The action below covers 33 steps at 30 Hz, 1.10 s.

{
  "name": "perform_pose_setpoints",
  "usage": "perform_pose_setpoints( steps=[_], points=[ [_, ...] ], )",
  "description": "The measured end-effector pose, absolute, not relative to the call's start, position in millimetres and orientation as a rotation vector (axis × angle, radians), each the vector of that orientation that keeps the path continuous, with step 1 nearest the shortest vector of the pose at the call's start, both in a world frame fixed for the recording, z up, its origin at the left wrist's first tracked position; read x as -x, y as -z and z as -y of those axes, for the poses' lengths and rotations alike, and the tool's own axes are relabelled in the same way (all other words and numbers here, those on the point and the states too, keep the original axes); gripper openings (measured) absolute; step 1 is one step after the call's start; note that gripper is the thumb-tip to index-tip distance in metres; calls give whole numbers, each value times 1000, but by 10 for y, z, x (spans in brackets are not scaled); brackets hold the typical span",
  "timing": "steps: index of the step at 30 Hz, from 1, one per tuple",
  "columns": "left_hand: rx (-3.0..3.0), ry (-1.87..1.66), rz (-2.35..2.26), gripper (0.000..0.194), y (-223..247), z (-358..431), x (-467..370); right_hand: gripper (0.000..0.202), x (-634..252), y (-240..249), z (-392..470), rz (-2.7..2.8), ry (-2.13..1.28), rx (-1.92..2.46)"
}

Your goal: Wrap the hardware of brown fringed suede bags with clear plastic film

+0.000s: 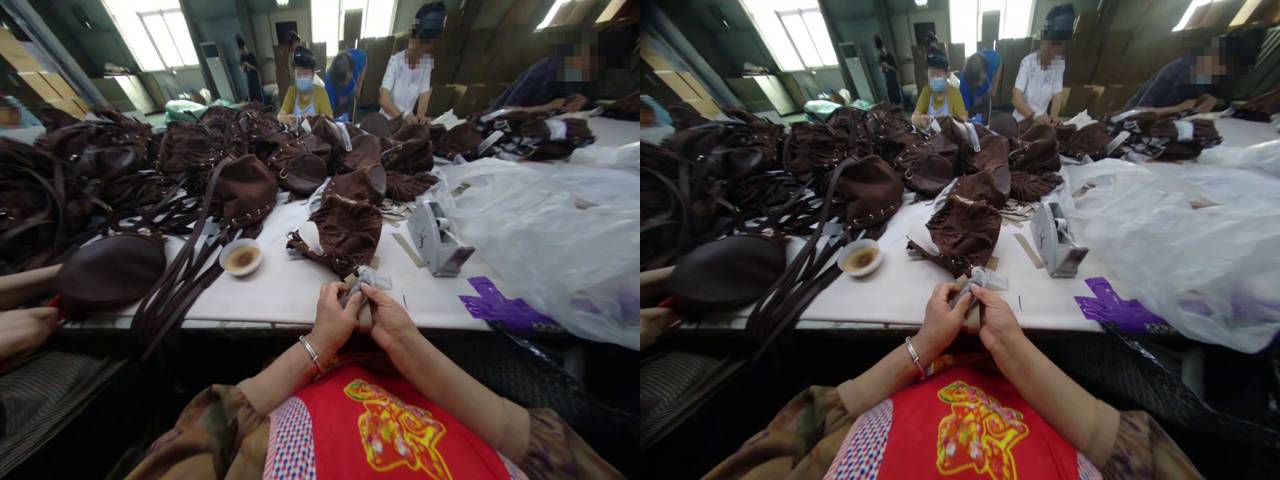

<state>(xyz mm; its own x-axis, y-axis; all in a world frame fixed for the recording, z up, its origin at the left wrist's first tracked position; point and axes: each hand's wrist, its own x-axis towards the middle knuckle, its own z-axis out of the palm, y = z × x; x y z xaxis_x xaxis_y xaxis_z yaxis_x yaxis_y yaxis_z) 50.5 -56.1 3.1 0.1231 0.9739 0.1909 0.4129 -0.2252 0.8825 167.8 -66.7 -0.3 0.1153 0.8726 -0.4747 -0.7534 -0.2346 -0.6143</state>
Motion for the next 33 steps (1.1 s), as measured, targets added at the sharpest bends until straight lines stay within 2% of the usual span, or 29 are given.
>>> perform_pose_setpoints(
  steps=[4, 10, 15, 19, 23, 28, 33],
  points=[
    [-1734, -1097, -1298, 16, -19, 577, -470, 23, -1653, 6, 663, 198, -1541, 990],
    [-1741, -1015, -1236, 31, -4, 537, -455, 23, -1680, -83, 686, 285, -1531, 1062],
    [-1472, -933, -1118, 26, -18, 425, -393, 42, -1834, -259, 873, 667, -1639, 1190],
    [-1177, -874, -978, 35, -38, 358, -354, 29, -1943, -255, 976, 869, -1478, 1432],
    [-1068, -838, -899, 47, -56, 333, -342, 30, -1955, -215, 915, 956, -1304, 1449],
    [-1081, -816, -886, 49, -81, 311, -299, 26, -1982, -162, 873, 1099, -1280, 1444],
    [-1128, -763, -891, 45, -94, 271, -240, 57, -2111, -261, 945, 1300, -1314, 1235]
  ],
)
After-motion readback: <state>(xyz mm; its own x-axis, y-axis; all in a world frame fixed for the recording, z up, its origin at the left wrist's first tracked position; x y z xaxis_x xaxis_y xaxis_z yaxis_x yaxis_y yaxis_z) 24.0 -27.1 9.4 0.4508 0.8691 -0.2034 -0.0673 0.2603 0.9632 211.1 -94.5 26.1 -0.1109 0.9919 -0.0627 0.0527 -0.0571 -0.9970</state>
